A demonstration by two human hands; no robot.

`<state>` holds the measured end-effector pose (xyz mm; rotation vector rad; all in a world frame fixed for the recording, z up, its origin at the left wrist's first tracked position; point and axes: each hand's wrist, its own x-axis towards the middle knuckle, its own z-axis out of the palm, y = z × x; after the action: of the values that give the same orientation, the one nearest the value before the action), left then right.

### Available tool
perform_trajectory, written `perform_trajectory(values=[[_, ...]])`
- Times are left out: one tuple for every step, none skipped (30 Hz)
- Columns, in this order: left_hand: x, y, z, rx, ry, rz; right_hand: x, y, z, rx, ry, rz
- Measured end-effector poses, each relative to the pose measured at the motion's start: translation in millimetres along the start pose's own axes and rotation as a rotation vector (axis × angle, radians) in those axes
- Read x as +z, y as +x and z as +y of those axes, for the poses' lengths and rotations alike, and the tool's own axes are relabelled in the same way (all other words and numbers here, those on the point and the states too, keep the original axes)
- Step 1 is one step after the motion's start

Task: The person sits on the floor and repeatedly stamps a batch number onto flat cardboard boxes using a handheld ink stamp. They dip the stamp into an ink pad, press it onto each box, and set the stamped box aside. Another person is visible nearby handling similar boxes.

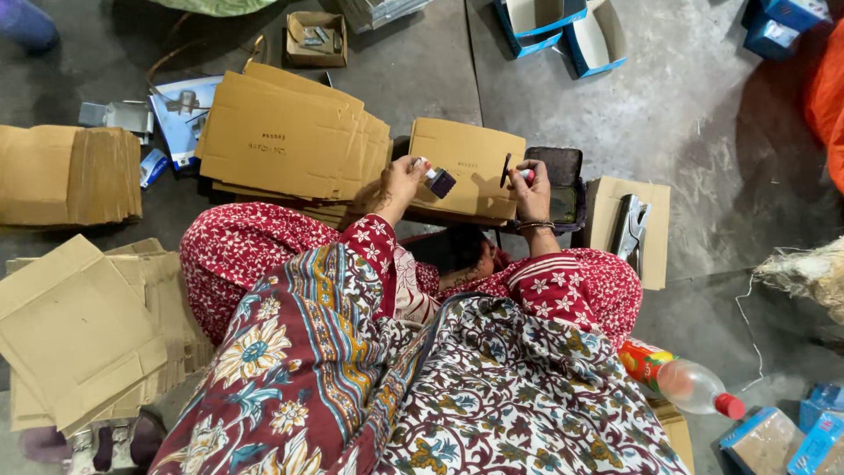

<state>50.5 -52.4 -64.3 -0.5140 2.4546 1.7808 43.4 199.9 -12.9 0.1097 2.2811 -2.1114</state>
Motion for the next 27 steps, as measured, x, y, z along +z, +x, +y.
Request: perform_trajectory(values=[[2,1,-1,0.006,-0.095,-0.010,-1,0,1,-0.018,-0.008,0.008],[3,3,-3,0.013,-0.191,-0.020,-2,0,3,-0.035,-0.015,0.014],[4,4,-3,-0.007,-0.200,-0.031,-2,1,4,-0.050,-0.024,0.020],[5,4,-4,-0.028,-0.207,-0.042,-3,1,5,-0.042,-0.026,0.028],[6,4,-4,-0.049,-0.216,-0.053,-3,2,6,-0.034,-0.029,0.036],[6,4,-5,-0.039,-0.212,-0.042,-3,2,6,-0.029,-0.032,0.045],[6,5,-5,-0.027,-0.209,-0.031,-3,3,7,-0.020,-0.030,0.044],[6,5,-5,-0.014,-0.205,-0.021,-3,3,7,-0.010,-0.026,0.044],[4,5,-5,-0.041,-0.155,-0.018,-3,3,7,0.000,-0.023,0.044],[3,5,-4,-0.067,-0.106,-0.016,-3,3,8,0.001,-0.007,0.045],[2,6,-4,-0.093,-0.058,-0.015,-4,4,8,0.001,0.008,0.047],[1,6,-4,-0.054,-0.051,-0.004,-5,4,9,0.000,0.024,0.049],[0,7,-3,-0.014,-0.042,0.006,-6,5,9,0.030,0.071,0.075],[1,8,-3,0.025,-0.035,0.015,-9,5,10,0.061,0.116,0.101],[2,8,-2,0.094,-0.010,0.034,-11,6,10,0.091,0.161,0.128],[3,9,-2,0.161,0.016,0.053,-14,6,11,0.093,0.177,0.149],[4,9,-1,0.226,0.042,0.073,-17,7,12,0.097,0.193,0.168],[3,9,0,0.183,0.036,0.051,-19,7,11,0.100,0.211,0.185],[-1,9,0,0.138,0.029,0.029,-18,7,11,0.089,0.257,0.161],[-6,9,1,0.095,0.021,0.008,-15,8,9,0.075,0.303,0.136],[-16,11,2,0.051,-0.021,-0.009,-9,8,6,0.057,0.351,0.107],[-33,13,3,0.004,-0.059,-0.024,2,10,3,0.065,0.377,0.092],[-52,12,3,-0.048,-0.098,-0.040,18,11,1,0.078,0.402,0.078],[-77,13,2,-0.004,-0.092,0.005,35,11,-3,0.090,0.428,0.063],[-106,14,2,0.045,-0.083,0.052,57,11,-6,0.102,0.432,0.034],[-136,14,1,0.008,-0.009,0.129,81,10,-9,0.116,0.435,0.007],[-164,12,-1,-0.062,-0.005,0.201,105,10,-12,0.142,0.472,-0.057]])
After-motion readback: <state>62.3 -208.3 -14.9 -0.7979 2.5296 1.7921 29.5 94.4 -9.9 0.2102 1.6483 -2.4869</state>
